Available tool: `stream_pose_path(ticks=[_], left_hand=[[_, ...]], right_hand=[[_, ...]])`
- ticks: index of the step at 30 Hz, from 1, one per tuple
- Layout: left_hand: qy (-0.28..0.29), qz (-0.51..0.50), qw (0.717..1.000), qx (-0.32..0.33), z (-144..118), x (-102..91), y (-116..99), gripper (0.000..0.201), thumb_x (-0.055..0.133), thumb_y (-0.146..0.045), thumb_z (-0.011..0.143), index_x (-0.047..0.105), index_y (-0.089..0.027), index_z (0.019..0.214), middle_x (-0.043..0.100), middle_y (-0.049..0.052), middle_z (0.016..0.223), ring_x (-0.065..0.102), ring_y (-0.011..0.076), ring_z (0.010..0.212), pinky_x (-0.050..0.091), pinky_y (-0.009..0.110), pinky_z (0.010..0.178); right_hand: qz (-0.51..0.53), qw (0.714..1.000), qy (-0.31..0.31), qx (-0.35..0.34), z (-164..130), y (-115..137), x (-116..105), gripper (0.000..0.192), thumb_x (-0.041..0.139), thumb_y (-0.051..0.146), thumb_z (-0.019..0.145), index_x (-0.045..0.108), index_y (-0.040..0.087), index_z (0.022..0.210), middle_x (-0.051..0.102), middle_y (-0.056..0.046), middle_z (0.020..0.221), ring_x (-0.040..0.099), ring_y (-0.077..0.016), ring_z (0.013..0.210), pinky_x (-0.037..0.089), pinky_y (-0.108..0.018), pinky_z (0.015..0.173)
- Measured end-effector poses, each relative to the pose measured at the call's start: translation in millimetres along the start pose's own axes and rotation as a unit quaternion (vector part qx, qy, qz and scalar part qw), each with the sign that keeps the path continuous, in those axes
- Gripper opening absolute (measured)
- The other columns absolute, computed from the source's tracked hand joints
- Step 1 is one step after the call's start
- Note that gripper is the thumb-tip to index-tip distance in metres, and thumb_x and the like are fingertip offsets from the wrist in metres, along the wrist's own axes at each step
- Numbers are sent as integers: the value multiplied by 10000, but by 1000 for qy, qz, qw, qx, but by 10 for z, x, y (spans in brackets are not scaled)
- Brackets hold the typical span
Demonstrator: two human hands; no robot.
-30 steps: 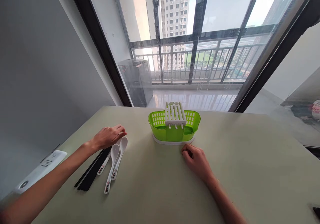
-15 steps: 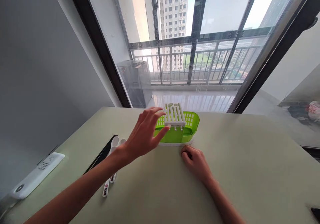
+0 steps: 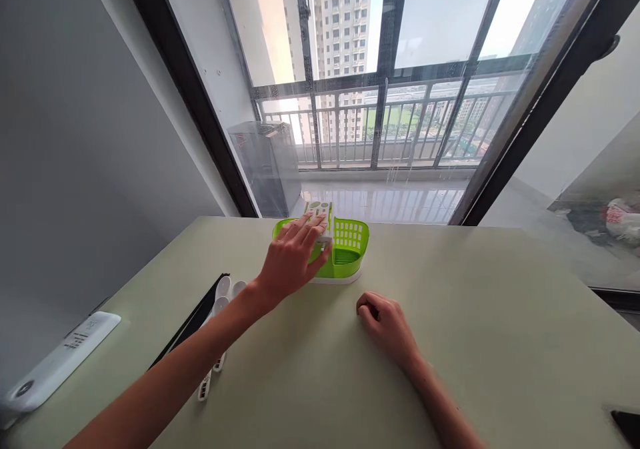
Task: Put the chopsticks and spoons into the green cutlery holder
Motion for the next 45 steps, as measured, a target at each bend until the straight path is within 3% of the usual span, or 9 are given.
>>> stream_pose_path(ticks=[8,12,16,28,31,35,40,43,45], left_hand=[[-11,-4,997,-75,-387,-383,1016,309,484,-325,967,578,-206,1236,607,59,1432,471,235,1416,427,407,1149],[-9,13,992,-127,-588,-558,1321,325,461,-338,977,561,-231,1266,599,33,1442,516,218,1376,474,370,1091],[-4,30,988,-148,-697,-649,1413,338,452,-365,986,552,-248,1288,590,22,1452,531,215,1362,499,356,1050],[10,70,985,-160,-763,-716,1355,352,431,-375,1005,534,-266,1323,570,18,1476,497,239,1395,518,389,1033],[7,78,984,-159,-780,-715,1369,368,431,-363,1007,518,-259,1349,565,34,1479,481,251,1406,464,438,1102],[-32,83,987,-132,-790,-633,1167,398,473,-327,993,492,-227,1378,507,90,1522,354,298,1484,269,561,1221],[-10,-117,988,-104,-839,-195,326,336,467,-310,1011,505,-227,1335,529,103,1483,395,244,1457,313,484,1221],[53,-301,945,-119,-856,180,-250,344,479,-378,1014,545,-234,1320,593,104,1417,509,232,1366,391,420,1170],[117,-422,889,-134,-848,403,-541,376,459,-424,1021,589,-233,1318,677,96,1310,629,225,1221,484,364,1065]], right_hand=[[-9,1000,8,11,-15,-52,16,216,444,254,855,592,214,702,551,28,619,473,-136,576,348,-243,572],[-9,1000,7,13,-22,-44,14,217,443,258,853,582,216,692,531,33,604,468,-136,566,344,-245,568],[-11,1000,6,11,-26,-36,15,217,446,260,851,573,215,682,522,36,595,468,-135,562,335,-244,558],[-13,1000,-1,0,-7,-36,20,234,443,265,836,599,214,669,553,21,589,479,-138,557,356,-244,554],[-14,1000,-2,3,-4,-39,25,236,441,272,841,594,215,671,561,23,595,490,-139,565,355,-242,563],[-14,1000,3,12,-3,-37,31,227,444,266,848,590,216,683,560,27,609,493,-138,577,354,-241,577],[-27,1000,8,3,-48,78,78,207,460,225,833,594,219,675,576,30,608,492,-130,563,343,-236,571],[-17,998,40,-35,-124,204,198,209,466,199,828,610,215,677,598,27,618,498,-124,561,346,-232,572],[4,996,61,-67,-182,264,304,203,473,191,824,637,207,706,650,5,668,541,-134,601,373,-240,602]])
Point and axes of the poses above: each hand's wrist, its own z-axis towards the middle knuckle, its own x-axis out of the palm, y = z × x, the point moved 1 cm from there along z, towards the middle knuckle
